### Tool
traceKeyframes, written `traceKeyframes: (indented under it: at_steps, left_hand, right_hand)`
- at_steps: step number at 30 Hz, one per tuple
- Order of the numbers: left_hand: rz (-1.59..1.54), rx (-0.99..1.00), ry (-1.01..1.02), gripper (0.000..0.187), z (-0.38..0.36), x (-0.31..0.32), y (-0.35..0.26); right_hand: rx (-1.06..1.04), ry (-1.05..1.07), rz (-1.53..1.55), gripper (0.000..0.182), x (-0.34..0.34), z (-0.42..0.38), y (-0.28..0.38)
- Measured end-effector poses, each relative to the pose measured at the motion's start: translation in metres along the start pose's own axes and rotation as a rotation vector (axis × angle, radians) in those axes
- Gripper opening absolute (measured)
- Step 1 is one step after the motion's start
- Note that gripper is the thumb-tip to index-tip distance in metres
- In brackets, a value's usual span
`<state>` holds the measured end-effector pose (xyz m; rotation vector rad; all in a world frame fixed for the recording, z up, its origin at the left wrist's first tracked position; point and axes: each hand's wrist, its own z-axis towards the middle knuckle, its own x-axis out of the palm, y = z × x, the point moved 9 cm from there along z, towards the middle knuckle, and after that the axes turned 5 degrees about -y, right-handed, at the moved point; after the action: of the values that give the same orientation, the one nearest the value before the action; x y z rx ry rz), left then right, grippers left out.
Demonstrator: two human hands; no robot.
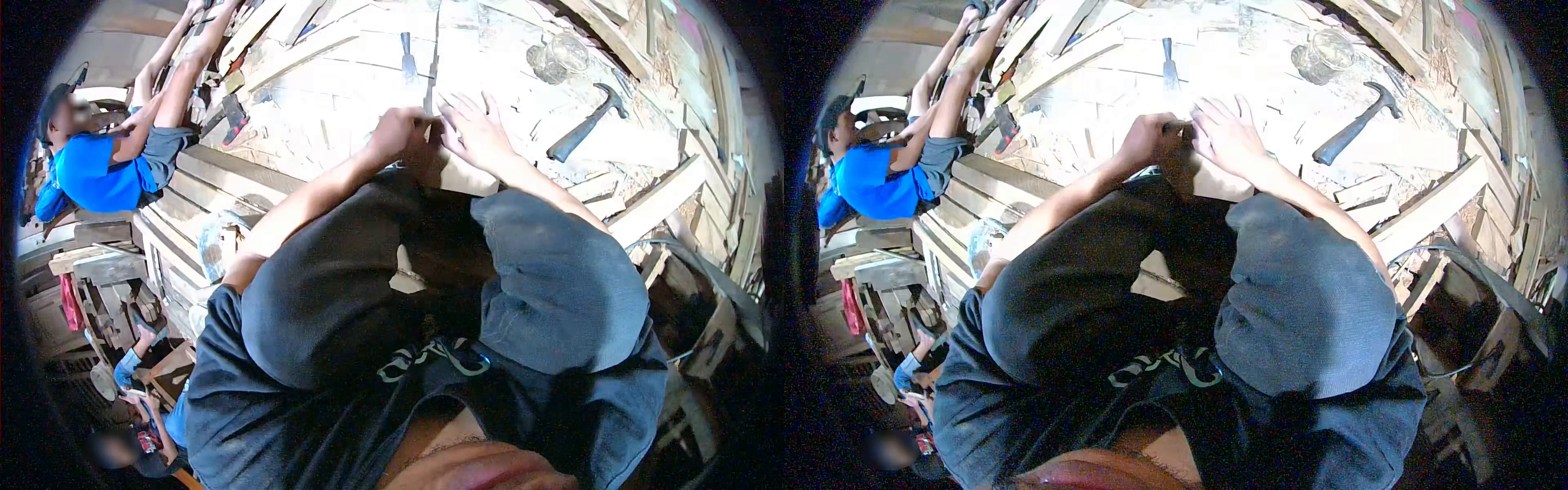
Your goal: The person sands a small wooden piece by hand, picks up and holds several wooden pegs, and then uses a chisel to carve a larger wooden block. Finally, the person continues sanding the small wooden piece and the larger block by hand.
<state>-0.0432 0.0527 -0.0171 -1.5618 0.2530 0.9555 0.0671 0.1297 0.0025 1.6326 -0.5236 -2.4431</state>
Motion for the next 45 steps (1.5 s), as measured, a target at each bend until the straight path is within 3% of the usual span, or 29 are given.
traceKeyframes:
  at_steps: [3,7,10,13,14,17,21,27,34,37,41,45]
  left_hand:
    - [0.063,-0.136,0.042,0.021,-0.005,0.001,0.000]
    - [0.058,-0.167,0.042,0.020,-0.006,0.003,0.005]
    - [-0.036,0.077,-0.013,0.020,0.002,-0.004,-0.018]
    - [-0.035,-0.030,0.039,0.018,-0.001,0.000,-0.009]
    - [0.030,-0.148,0.114,0.018,-0.003,0.006,0.006]
    - [0.088,-0.183,0.117,0.020,-0.010,0.010,0.018]
    - [0.078,-0.030,0.025,0.019,0.002,0.000,-0.001]
    - [0.123,-0.180,0.082,0.021,-0.008,0.005,0.007]
    - [-0.005,-0.039,0.015,0.023,-0.001,-0.005,-0.014]
    - [0.138,-0.176,0.097,0.023,-0.006,0.005,0.001]
    - [0.132,-0.056,0.026,0.022,-0.004,0.000,-0.005]
    - [-0.023,-0.131,0.061,0.021,-0.001,0.001,0.000]
  right_hand:
    - [-0.009,-0.015,0.000,0.055,0.001,-0.002,-0.001]
    - [0.011,0.007,-0.012,0.055,0.003,-0.001,-0.003]
    - [0.002,0.006,-0.033,0.053,0.002,0.000,-0.001]
    - [0.015,0.036,-0.021,0.052,0.001,0.001,-0.001]
    - [0.016,0.029,-0.009,0.051,-0.001,-0.001,-0.001]
    - [0.015,-0.008,0.016,0.052,-0.001,-0.001,-0.001]
    - [0.005,0.002,-0.014,0.054,0.002,0.001,-0.002]
    - [0.035,0.050,-0.009,0.053,0.004,0.000,-0.004]
    - [0.025,0.021,-0.034,0.054,0.005,0.001,-0.004]
    - [0.003,0.013,0.001,0.056,0.000,0.000,-0.001]
    - [-0.007,0.006,-0.017,0.057,0.000,0.002,-0.001]
    - [-0.010,0.007,-0.028,0.055,-0.002,0.001,0.000]
